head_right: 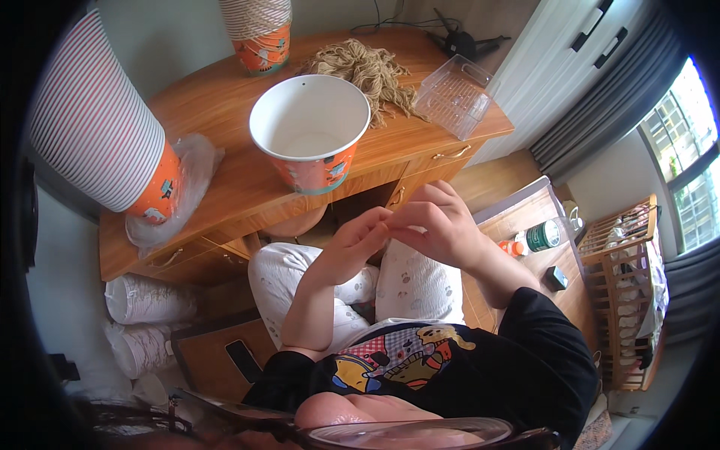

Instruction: Tying thin wire or string handles to paper buckets.

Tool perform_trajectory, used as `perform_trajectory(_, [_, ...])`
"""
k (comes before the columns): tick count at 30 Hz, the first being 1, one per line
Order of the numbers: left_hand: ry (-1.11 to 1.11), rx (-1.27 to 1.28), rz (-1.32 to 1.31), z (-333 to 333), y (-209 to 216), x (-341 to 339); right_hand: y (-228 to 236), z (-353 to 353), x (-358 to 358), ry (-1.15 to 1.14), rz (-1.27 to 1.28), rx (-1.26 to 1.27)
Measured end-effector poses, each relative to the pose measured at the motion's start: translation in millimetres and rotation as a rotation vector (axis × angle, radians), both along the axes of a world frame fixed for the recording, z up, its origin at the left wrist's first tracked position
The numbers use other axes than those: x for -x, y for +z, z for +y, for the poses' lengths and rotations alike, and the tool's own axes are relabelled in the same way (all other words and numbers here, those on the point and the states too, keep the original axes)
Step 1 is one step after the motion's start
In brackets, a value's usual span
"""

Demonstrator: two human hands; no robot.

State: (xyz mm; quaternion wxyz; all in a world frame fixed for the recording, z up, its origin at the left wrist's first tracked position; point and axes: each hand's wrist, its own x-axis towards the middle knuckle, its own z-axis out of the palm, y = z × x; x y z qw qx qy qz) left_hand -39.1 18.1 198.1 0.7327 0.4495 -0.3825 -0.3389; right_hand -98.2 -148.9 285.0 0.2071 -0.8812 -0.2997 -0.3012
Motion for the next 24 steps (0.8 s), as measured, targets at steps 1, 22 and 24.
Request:
perform_trajectory(1, [0.049, 0.011, 0.037, 4, 0, -2, 2, 4, -6, 0.010, -0.018, 0.029])
perform_trajectory(22, [0.496, 0.160, 0.092, 31, 13, -21, 36, 29, -76, 0.178, -0.012, 0.178])
perform_trajectory(24, [0.582, 0.182, 0.075, 31, 10, -22, 25, 29, -81, 0.193, -0.032, 0.029])
